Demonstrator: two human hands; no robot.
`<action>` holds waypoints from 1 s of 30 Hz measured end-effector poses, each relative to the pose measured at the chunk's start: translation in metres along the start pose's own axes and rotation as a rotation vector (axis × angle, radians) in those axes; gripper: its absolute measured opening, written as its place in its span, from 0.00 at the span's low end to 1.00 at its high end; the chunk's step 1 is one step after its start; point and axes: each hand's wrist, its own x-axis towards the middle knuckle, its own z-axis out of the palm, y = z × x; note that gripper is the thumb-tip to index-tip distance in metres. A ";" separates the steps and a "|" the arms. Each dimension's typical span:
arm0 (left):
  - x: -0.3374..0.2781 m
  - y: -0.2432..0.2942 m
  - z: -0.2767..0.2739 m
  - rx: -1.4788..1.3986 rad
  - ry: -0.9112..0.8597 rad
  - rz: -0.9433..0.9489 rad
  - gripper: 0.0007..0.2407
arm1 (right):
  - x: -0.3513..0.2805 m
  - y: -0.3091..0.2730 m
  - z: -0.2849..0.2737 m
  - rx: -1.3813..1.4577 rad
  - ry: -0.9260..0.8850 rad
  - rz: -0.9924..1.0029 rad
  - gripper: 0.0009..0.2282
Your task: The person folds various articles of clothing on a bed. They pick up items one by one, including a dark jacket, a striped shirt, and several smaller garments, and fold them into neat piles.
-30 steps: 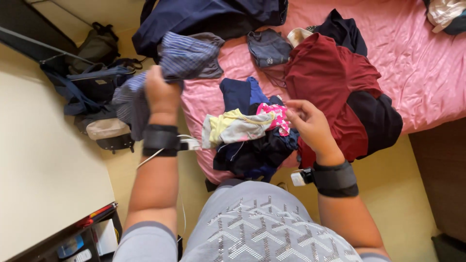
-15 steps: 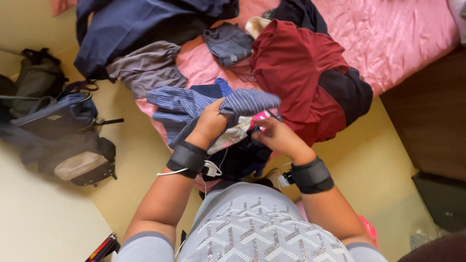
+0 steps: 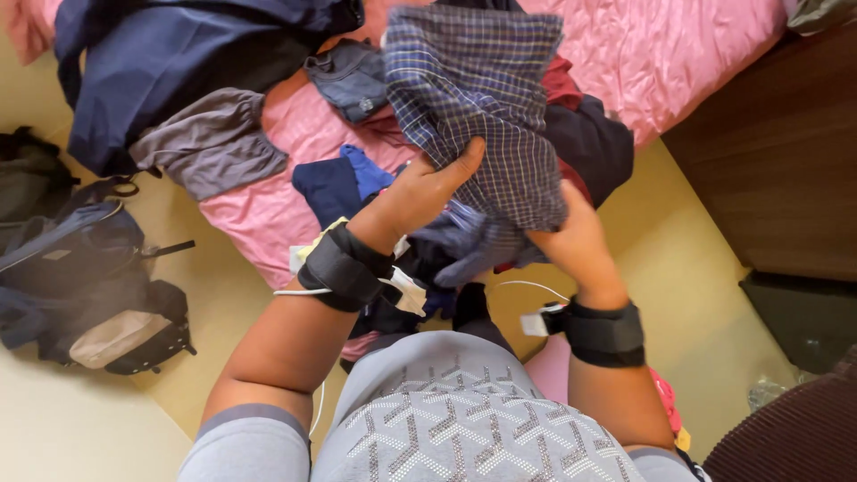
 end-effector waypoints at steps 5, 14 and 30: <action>0.057 -0.015 0.025 0.318 0.089 0.012 0.18 | 0.010 -0.023 -0.083 -0.172 0.115 0.031 0.20; 0.162 -0.105 -0.064 0.266 0.297 -0.001 0.28 | 0.125 0.099 -0.110 -0.481 0.251 -0.358 0.35; -0.097 -0.226 -0.105 1.363 0.849 -0.998 0.19 | 0.110 0.156 -0.053 -0.312 -0.470 -0.049 0.13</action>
